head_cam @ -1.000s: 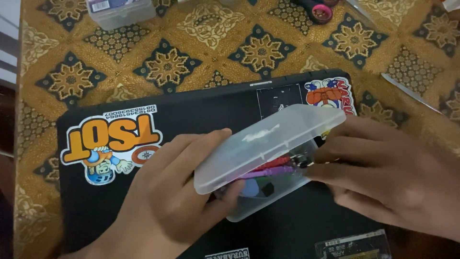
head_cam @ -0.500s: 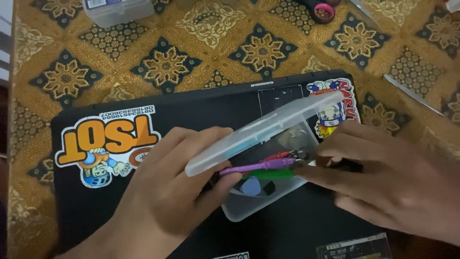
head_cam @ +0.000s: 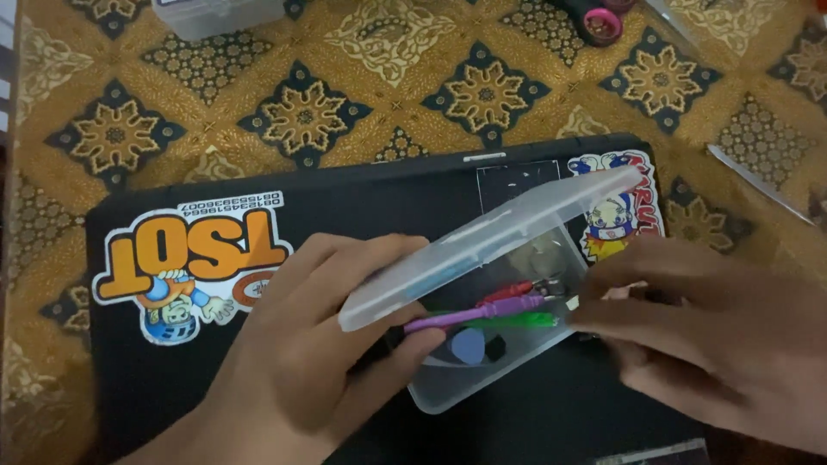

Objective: The person is organizing a set of small screwdrivers into a plastic storage case on a workspace.

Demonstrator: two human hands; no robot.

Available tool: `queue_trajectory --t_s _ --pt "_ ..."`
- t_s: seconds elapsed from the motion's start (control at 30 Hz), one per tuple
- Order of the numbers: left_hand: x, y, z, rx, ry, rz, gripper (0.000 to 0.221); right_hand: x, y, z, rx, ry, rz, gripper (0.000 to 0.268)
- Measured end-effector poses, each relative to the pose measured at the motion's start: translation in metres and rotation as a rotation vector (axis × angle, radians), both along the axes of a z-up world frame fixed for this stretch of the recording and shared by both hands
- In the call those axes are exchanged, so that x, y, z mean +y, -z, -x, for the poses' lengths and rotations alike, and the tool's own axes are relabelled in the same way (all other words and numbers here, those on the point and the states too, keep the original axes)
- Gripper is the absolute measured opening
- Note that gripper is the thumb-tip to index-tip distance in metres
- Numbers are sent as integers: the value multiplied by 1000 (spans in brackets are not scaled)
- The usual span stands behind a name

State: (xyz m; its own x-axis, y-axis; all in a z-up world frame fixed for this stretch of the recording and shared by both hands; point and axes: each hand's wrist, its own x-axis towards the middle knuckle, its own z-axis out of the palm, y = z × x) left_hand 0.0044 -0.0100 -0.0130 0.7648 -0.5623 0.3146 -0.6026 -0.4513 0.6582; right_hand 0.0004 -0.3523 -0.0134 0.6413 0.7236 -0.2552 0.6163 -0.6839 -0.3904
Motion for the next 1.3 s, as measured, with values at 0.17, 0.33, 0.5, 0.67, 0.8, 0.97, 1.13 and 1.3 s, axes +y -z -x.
queue_trajectory --t_s 0.17,0.33,0.5,0.67,0.8,0.97,1.13,1.3 --pt "0 6 -1 43 -24 52 25 10 4 4 -161 -4 -50 47" --pt "1 6 -3 44 -20 55 34 9 5 1 -121 -20 -53 61" --pt "4 8 -4 73 12 14 51 4 0 -7 -5 -54 -14 60" --pt "3 3 -5 67 12 17 44 4 6 -1 -5 -6 -78 54" --pt "3 -1 -3 58 9 5 41 6 5 3 44 18 -137 52" --pt "4 -5 -1 28 12 28 44 16 -2 7 -80 21 -99 49" --pt "4 -9 -1 22 37 15 43 18 -7 8 -20 2 -70 48" --pt "6 -10 0 34 49 22 39 13 -4 15 96 100 -89 27"
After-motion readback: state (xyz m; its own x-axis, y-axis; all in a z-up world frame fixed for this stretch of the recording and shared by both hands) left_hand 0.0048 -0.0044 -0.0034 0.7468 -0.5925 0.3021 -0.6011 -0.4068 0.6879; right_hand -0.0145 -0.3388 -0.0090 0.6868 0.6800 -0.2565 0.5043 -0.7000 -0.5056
